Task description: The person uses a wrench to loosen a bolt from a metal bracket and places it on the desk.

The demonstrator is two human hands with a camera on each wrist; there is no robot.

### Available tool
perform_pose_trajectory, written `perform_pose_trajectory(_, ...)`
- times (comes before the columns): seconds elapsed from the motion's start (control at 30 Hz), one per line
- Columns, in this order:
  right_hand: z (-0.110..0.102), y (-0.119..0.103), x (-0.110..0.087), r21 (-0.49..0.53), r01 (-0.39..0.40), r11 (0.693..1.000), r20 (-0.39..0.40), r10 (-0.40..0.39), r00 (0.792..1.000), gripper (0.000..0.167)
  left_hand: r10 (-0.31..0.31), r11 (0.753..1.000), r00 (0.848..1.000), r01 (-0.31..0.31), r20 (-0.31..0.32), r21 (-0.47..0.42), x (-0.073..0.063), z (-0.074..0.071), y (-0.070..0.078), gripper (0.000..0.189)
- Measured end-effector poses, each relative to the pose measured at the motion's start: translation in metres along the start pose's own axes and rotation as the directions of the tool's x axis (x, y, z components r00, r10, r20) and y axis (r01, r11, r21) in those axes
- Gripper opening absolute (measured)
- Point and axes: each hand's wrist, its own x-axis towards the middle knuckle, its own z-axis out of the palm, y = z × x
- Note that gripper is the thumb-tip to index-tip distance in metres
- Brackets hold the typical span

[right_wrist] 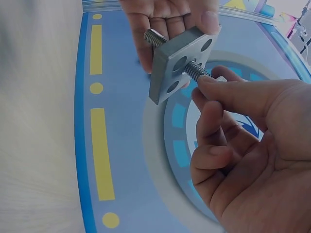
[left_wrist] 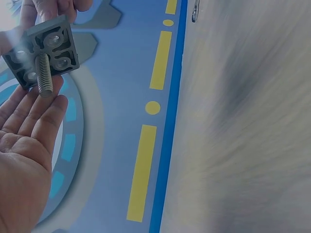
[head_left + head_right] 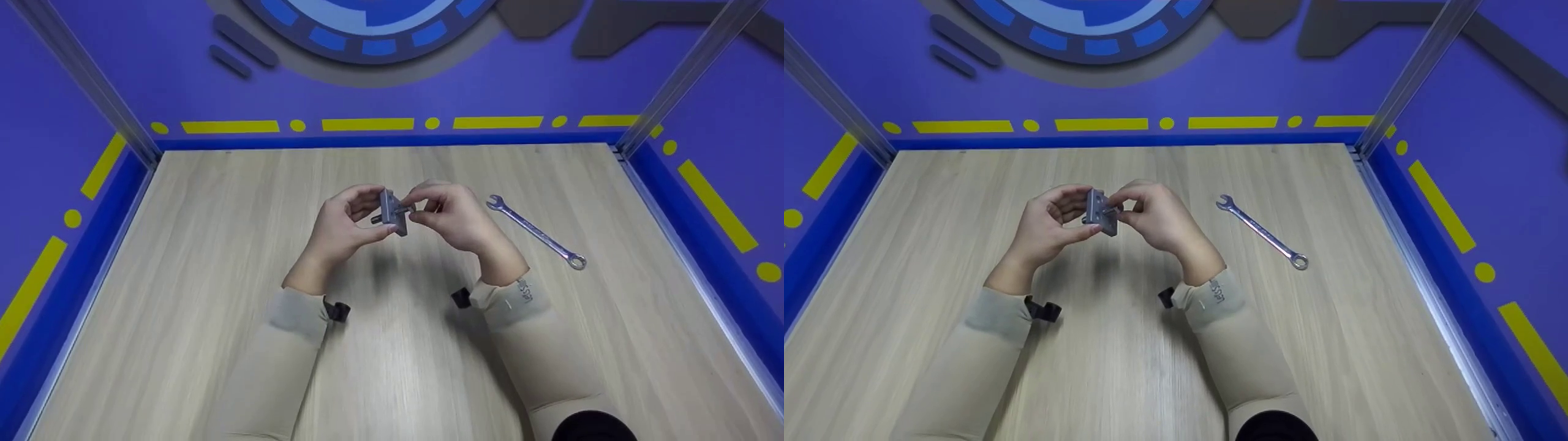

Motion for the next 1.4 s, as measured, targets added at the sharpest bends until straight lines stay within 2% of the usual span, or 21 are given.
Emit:
perform_pose_trajectory(0.1, -0.0020, 0.0001, -0.0003, 0.018, -0.016, 1.000, 0.005, 0.016, 1.000, 0.028, -0.003, 1.000, 1.000, 0.003, 0.000, 0.008, -0.0002, -0.0005, -0.0001, 0.070)
perform_pose_trajectory(0.2, -0.0038, 0.0003, 0.0001, 0.038, -0.077, 0.996, -0.005, 0.077, 0.997, 0.031, -0.003, 1.000, 1.000, 0.003, -0.001, 0.016, -0.0004, -0.0003, -0.0002, 0.070)
perform_pose_trajectory(0.3, -0.0043, 0.0001, 0.0011, 0.042, -0.169, 0.985, -0.027, 0.170, 0.985, 0.029, 0.008, 1.000, 1.000, -0.008, 0.000, 0.023, -0.0003, 0.0001, -0.0001, 0.070)
perform_pose_trajectory(0.4, -0.0032, -0.0003, 0.0030, 0.020, -0.245, 0.969, -0.035, 0.246, 0.969, 0.039, 0.015, 1.000, 1.000, -0.015, 0.002, 0.025, -0.0004, 0.0008, -0.0001, 0.071)
perform_pose_trajectory(0.53, -0.0032, -0.0007, 0.0043, -0.009, -0.283, 0.959, -0.020, 0.283, 0.959, 0.046, 0.007, 0.999, 1.000, -0.007, 0.004, 0.034, -0.0004, 0.0020, -0.0004, 0.071)
perform_pose_trajectory(0.63, -0.0041, -0.0006, 0.0040, -0.011, -0.272, 0.962, -0.005, 0.272, 0.962, 0.040, 0.001, 0.999, 1.000, -0.002, 0.005, 0.032, -0.0006, 0.0022, -0.0005, 0.071)
perform_pose_trajectory(0.8, -0.0054, 0.0005, 0.0028, 0.044, -0.206, 0.978, 0.014, 0.205, 0.979, 0.024, -0.003, 1.000, 1.000, 0.002, 0.010, 0.021, 0.0000, 0.0021, -0.0008, 0.070)
perform_pose_trajectory(0.9, -0.0056, 0.0001, 0.0025, 0.070, -0.163, 0.984, 0.014, 0.162, 0.987, 0.023, -0.003, 1.000, 1.000, 0.003, 0.004, 0.012, 0.0002, 0.0013, -0.0011, 0.070)
perform_pose_trajectory(1.23, -0.0033, -0.0022, 0.0011, 0.054, -0.067, 0.996, -0.029, 0.069, 0.997, 0.022, 0.003, 1.000, 1.000, -0.003, -0.006, 0.013, -0.0007, 0.0000, 0.0003, 0.070)
perform_pose_trajectory(1.4, -0.0066, 0.0012, -0.0001, 0.084, -0.070, 0.994, -0.012, 0.071, 0.997, 0.027, -0.001, 1.000, 1.000, 0.001, 0.006, 0.001, -0.0004, 0.0020, 0.0007, 0.070)
